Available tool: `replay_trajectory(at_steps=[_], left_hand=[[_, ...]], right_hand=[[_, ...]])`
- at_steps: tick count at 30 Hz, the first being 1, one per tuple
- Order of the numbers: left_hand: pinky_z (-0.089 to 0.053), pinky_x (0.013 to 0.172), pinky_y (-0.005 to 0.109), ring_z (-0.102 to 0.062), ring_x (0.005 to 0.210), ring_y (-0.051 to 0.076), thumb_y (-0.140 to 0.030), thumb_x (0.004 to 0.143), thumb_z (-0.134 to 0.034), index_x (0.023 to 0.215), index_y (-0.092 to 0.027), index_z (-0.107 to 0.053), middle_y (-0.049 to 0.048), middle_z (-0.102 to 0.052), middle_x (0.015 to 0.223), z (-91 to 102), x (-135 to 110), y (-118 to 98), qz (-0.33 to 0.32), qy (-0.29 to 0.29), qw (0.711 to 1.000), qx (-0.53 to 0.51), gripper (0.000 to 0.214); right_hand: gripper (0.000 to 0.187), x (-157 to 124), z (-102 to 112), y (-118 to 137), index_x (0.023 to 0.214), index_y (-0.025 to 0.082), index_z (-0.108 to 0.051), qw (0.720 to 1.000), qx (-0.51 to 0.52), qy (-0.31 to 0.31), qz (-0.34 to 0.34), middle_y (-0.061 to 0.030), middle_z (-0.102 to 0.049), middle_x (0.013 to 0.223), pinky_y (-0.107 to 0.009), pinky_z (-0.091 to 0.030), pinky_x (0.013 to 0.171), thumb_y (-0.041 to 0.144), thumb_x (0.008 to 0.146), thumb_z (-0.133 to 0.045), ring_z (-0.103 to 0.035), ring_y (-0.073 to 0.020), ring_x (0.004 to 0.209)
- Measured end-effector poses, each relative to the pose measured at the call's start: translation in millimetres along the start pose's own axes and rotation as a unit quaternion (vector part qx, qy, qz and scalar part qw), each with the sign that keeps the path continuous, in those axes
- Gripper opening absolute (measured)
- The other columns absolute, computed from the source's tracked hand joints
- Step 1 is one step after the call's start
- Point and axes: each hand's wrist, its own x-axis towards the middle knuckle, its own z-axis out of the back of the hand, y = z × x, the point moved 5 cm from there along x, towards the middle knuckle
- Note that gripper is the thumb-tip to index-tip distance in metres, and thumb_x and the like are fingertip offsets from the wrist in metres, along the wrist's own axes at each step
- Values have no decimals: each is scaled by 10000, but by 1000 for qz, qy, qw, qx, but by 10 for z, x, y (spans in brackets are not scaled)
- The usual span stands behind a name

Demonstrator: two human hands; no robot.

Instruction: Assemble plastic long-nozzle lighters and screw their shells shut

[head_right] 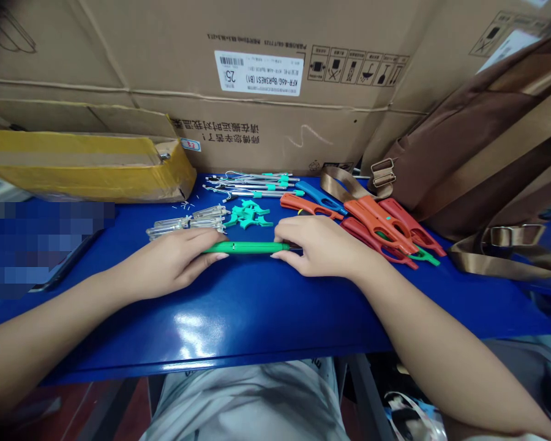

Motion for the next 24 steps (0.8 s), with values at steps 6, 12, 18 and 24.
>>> replay_trajectory(at_steps=[6,12,18,24], left_hand=[[-485,757,324,-657,861,221,-390,1074,-402,1074,-170,-595,63,-661,963,-66,7,-7,33,-1,999,-34,293],[-488,784,311,-657,906,207,-335,1068,-424,1137,-186,-595,51,-665,1006,-128,1,-100,18,1,998,-62,237],[-486,814,297,-659,923,197,-396,1062,-453,1109,-180,-644,53,-680,1016,-133,15,-96,13,-9,996,-93,292],[-453,681,264,-604,685,147,-443,1039,-469,792,-158,-662,15,-645,724,-60,40,-56,98,-48,969,-222,423]], right_hand=[[198,77,-75,151,1037,175,-648,997,-30,-63,26,-53,-693,1016,-299,-457,807,362,973,-631,-636,-204,957],[252,108,-255,339,926,159,-640,992,-61,-108,37,-72,-681,889,-312,-449,721,371,1020,-542,-612,-205,824],[266,126,-284,347,881,163,-651,990,-62,-119,35,-55,-681,842,-321,-455,696,369,1016,-551,-612,-197,776],[434,125,-185,262,1216,147,-660,990,-65,-105,69,-101,-732,1098,-374,-517,851,500,966,-627,-659,-255,1002]])
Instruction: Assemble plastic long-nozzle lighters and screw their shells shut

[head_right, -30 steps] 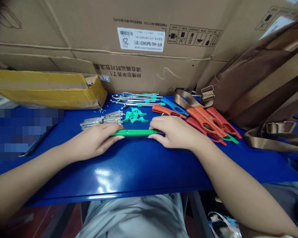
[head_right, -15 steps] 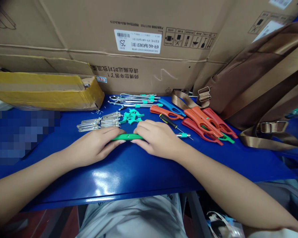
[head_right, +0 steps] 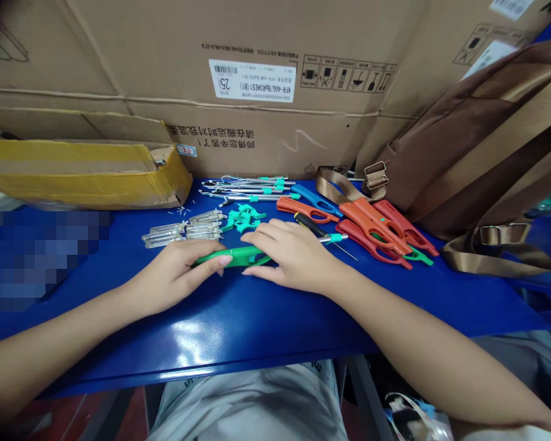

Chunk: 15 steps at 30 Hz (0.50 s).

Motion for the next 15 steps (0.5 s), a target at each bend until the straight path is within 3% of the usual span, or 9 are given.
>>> replay_trajectory(at_steps=[3,5,8,11,15], left_hand=[[-422,565,239,-522,507,110,-516,1022,-477,618,-173,-579,-25,-567,526,4,9,68,98,8,986,-135,540],[-414,528,231,-503,463,103,-515,1021,-480,669,-172,-615,-40,-554,492,21,9,86,110,1,980,-164,510],[-501,651,234,-660,659,131,-433,1011,-547,1004,-166,-723,0,-723,747,81,-1,1,-2,-26,997,-73,320],[-539,868,272,-721,951,186,-348,997,-603,1245,-150,-669,73,-759,1092,82,-56,-116,-142,-30,987,61,325],[-553,813,259,-721,886,178,-314,1034,-546,1274,-125,-646,86,-747,1039,42,-97,-140,-200,-13,971,128,322]], right_hand=[[469,-25,71,-2,1335,127,-621,998,-52,-6,21,-124,-725,1172,-381,-536,838,440,985,-618,-681,-268,1045],[409,-44,110,3,1332,135,-635,997,-70,-8,24,-106,-739,1129,-344,-538,766,386,1013,-580,-704,-238,982],[384,-67,156,-1,1316,151,-660,997,-77,-8,21,-85,-751,1070,-311,-514,664,382,1032,-545,-714,-205,872],[321,-72,191,-13,1223,149,-708,998,-50,-12,19,-75,-756,1033,-306,-510,655,345,1036,-535,-717,-197,843],[338,-51,195,32,1173,138,-719,999,-2,-1,37,-84,-758,1007,-325,-540,755,386,1035,-536,-713,-213,901]])
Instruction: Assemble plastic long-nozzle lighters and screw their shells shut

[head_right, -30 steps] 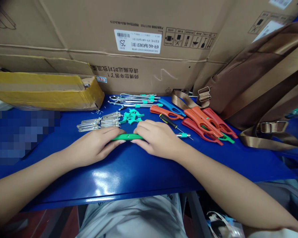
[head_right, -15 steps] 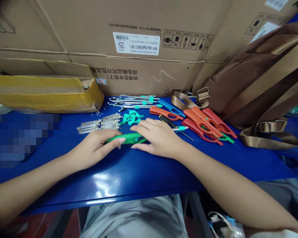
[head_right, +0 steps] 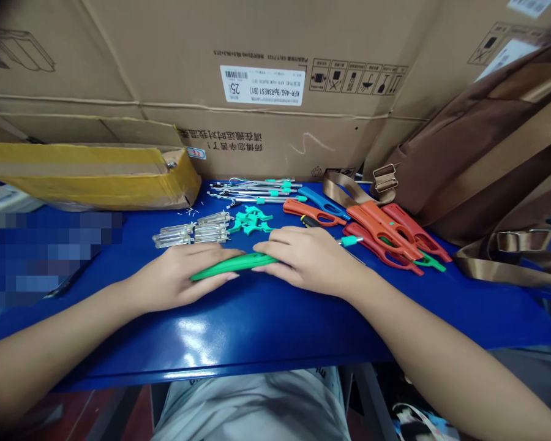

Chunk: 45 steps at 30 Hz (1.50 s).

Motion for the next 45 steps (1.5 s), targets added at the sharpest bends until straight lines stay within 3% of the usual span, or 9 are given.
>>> replay_trajectory(at_steps=[4,10,13,17,22,30,37,41,45], left_hand=[[-543,717,236,-702,786,159,-327,1040,-536,1232,-131,-659,67,-734,952,-53,-8,0,-13,27,1000,-5,300],[-551,768,242,-713,844,163,-312,1032,-554,1213,-145,-667,71,-747,1002,-36,-6,17,4,41,998,-43,271],[-561,791,254,-726,875,176,-296,1018,-580,1217,-136,-675,85,-761,1036,11,-4,27,4,42,998,-42,273],[-568,818,241,-745,871,166,-300,968,-674,1165,-155,-716,68,-787,1040,72,9,42,12,-2,998,-66,248],[-575,767,227,-755,802,154,-306,900,-762,1074,-163,-761,50,-807,973,84,24,67,36,-51,992,-105,225],[-565,755,227,-750,808,160,-296,932,-715,1120,-158,-759,66,-802,959,198,55,110,44,5,993,-110,237],[-448,433,174,-569,440,85,-412,941,-666,831,-138,-757,20,-730,664,289,5,320,208,-39,951,-225,308],[-450,447,177,-542,421,78,-415,931,-674,747,-132,-725,6,-682,580,309,15,362,233,-69,933,-266,341],[-444,424,180,-528,400,82,-435,904,-699,729,-135,-707,-10,-633,519,327,32,367,249,-82,928,-263,348]], right_hand=[[327,14,-34,103,1137,135,-717,998,48,25,24,-97,-762,1007,-337,-545,807,361,1052,-496,-702,-214,918],[313,0,-37,101,1101,146,-720,997,68,24,16,-89,-775,1011,-332,-534,828,353,1056,-490,-704,-209,918],[302,-15,-28,20,1158,159,-720,996,67,65,-13,-76,-777,1024,-326,-519,825,373,1031,-549,-716,-218,930],[247,-51,-46,-107,997,182,-753,980,74,158,-92,-46,-753,853,-297,-464,695,336,1011,-561,-699,-196,769],[287,-47,-59,-126,880,165,-728,977,76,170,-107,-44,-719,762,-285,-403,627,353,1010,-554,-649,-176,667],[256,-97,4,-237,971,216,-757,971,61,186,-138,-37,-768,911,-297,-457,708,456,940,-673,-711,-210,822],[317,-311,340,-646,996,208,-745,968,47,153,-196,-71,-755,1034,-317,-515,764,492,862,-707,-697,-228,891],[282,-393,458,-811,879,199,-751,953,6,178,-245,-48,-730,798,-285,-442,588,452,899,-630,-625,-178,652],[286,-366,442,-798,813,212,-748,955,-6,170,-242,-49,-722,734,-297,-387,561,414,934,-587,-603,-182,613]])
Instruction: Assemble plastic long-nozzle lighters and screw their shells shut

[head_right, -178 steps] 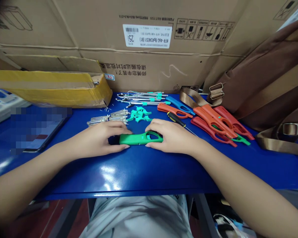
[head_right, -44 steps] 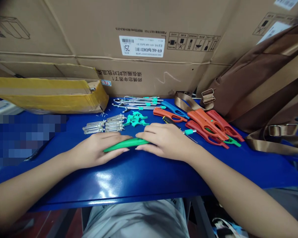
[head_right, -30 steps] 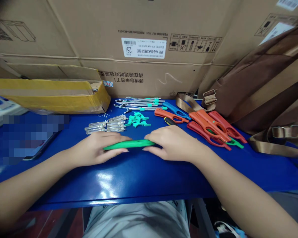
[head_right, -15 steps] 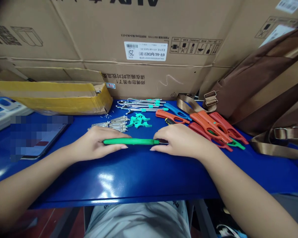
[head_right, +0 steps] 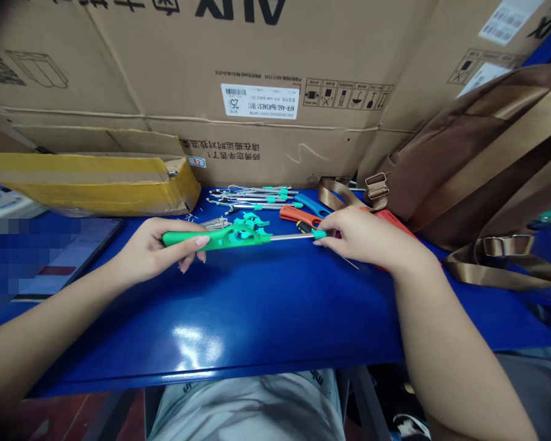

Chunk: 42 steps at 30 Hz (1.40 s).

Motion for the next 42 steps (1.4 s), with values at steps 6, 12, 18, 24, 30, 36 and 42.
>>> replay_trajectory(at_steps=[6,12,18,24,30,36,42], left_hand=[[-467,429,177,-547,419,80,-466,919,-672,787,-139,-703,19,-712,646,-129,-16,52,30,48,998,11,354],[-432,464,161,-562,478,79,-466,949,-624,737,-154,-627,-19,-642,616,-352,-61,129,17,134,989,59,378],[-368,504,196,-516,537,93,-483,950,-614,707,-154,-632,-25,-583,595,-331,-58,119,-7,110,988,105,409],[-282,459,212,-444,478,79,-475,941,-618,660,-157,-592,-39,-514,536,-370,-113,103,9,116,990,84,425],[-308,452,199,-460,463,82,-471,912,-630,659,-148,-596,-25,-550,523,-428,-134,106,86,135,987,23,412],[-285,410,178,-417,407,62,-458,877,-678,723,-134,-685,-25,-574,486,-426,-122,113,147,143,977,-58,359],[-234,370,182,-364,359,54,-469,864,-694,734,-135,-692,-30,-565,469,-426,-128,151,169,151,971,-70,359]], right_hand=[[229,87,-168,273,850,184,-740,997,22,-19,74,-67,-750,845,-293,-433,655,353,951,-623,-671,-199,735],[246,107,-301,580,987,191,-726,991,10,-46,127,-63,-757,965,-298,-443,716,343,1027,-537,-696,-205,839],[250,69,-271,659,1069,192,-701,988,35,-47,144,-59,-726,1009,-296,-449,750,351,1038,-510,-674,-197,889],[297,66,-323,768,959,171,-665,985,-3,-35,168,-49,-689,884,-297,-402,681,336,1063,-442,-636,-183,775],[312,63,-370,833,885,152,-638,975,-51,-66,204,-42,-659,800,-304,-359,622,302,1064,-431,-586,-174,670],[322,19,-318,867,911,128,-678,958,-64,-134,244,-53,-648,789,-292,-369,637,297,1063,-449,-557,-170,661],[308,-3,-331,912,918,104,-687,953,-60,-144,260,-56,-622,762,-291,-360,628,258,1056,-459,-523,-167,650]])
